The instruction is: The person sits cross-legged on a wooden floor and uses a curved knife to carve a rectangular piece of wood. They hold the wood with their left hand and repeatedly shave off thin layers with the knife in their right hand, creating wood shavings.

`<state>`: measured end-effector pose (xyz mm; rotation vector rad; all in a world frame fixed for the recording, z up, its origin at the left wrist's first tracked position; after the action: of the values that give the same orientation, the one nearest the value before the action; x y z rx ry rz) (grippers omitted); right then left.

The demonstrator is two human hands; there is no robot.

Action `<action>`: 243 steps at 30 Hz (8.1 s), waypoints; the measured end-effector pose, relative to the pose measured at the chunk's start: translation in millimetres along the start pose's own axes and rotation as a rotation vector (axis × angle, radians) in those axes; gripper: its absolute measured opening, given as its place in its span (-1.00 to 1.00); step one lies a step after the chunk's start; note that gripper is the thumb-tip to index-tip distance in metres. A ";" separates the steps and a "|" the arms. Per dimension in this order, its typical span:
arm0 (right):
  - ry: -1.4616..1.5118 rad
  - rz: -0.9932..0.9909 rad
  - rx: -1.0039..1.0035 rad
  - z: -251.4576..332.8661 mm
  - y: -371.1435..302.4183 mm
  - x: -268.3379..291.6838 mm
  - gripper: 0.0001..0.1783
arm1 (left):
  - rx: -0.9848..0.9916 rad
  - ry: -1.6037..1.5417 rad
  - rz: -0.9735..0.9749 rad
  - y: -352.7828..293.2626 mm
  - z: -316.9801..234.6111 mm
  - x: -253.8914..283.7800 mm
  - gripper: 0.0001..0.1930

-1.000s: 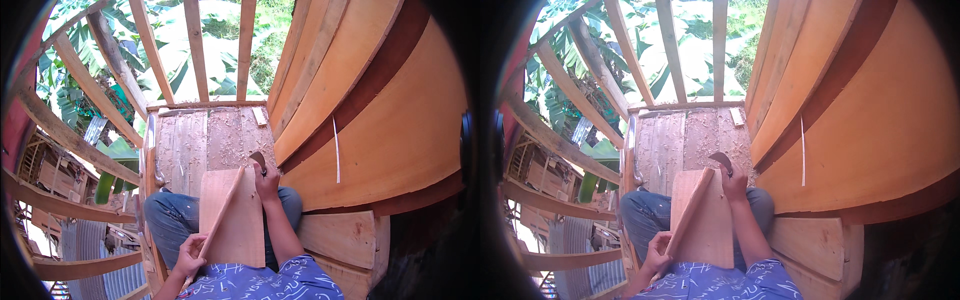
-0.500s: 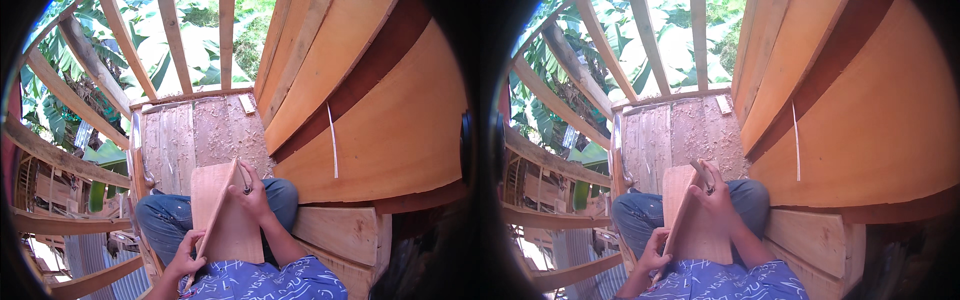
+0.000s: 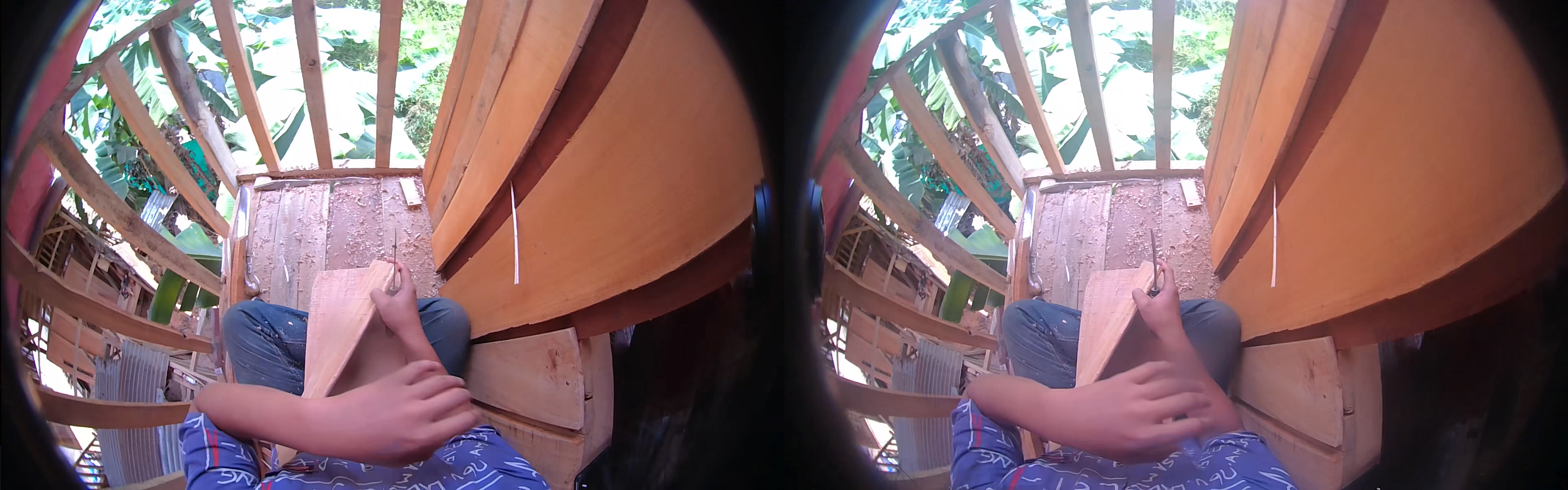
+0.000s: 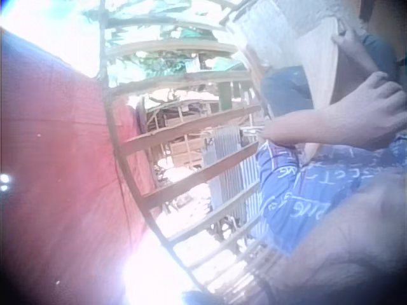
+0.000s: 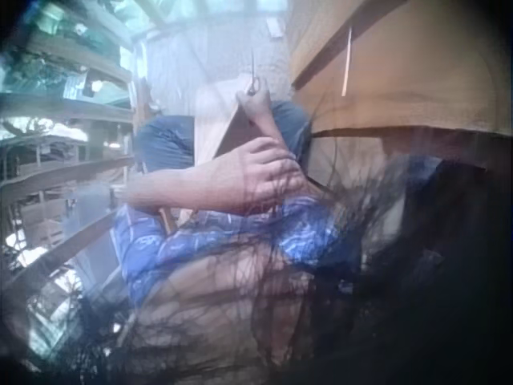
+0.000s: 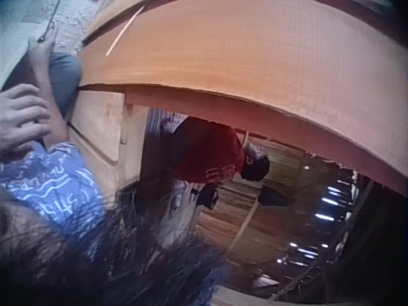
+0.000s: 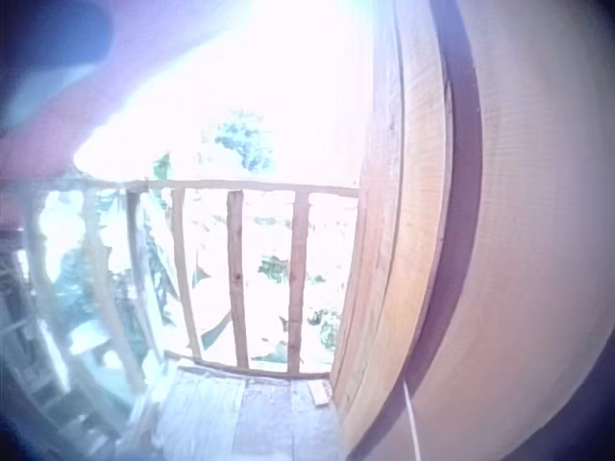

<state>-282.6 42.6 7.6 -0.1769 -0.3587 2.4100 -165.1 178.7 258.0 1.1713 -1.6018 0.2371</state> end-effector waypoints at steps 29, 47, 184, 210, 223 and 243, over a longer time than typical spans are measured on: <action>0.044 0.002 0.026 -14.3 -6.5 10.9 -0.37 | -0.847 -0.336 -0.032 228.2 -143.2 -197.9 -0.65; 0.071 -0.006 0.011 -14.2 -22.6 22.5 -0.37 | -0.811 -0.178 -0.146 194.4 -149.5 -146.2 -0.66; -1.041 -0.090 0.362 15.1 -12.3 -41.8 -0.37 | 1.038 -0.826 -1.150 -310.7 126.0 -110.9 -0.39; -0.993 0.045 0.200 10.5 -45.4 -43.2 -0.33 | 1.050 -0.919 -1.110 -309.7 125.6 -117.0 -0.41; -1.199 0.035 0.200 13.8 -43.1 -33.9 -0.30 | 1.094 -0.830 -1.053 -304.5 128.8 -113.4 -0.42; -1.244 -0.288 0.112 27.8 -9.9 18.6 -0.29 | 1.132 -0.557 -0.909 -299.3 124.7 -104.7 -0.41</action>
<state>-296.7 56.1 36.5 1.3642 -0.7083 1.9530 -20.1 5.8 2.7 2.9088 -1.1373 0.2190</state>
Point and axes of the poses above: each hand's wrist, its own y-axis towards the middle knuckle, its own x-axis out of the back of the hand, z = x × y, the point moved 10 cm from there along y, towards the middle knuckle, and after that the axes turned 11 degrees about -x, right-handed, at the moved point
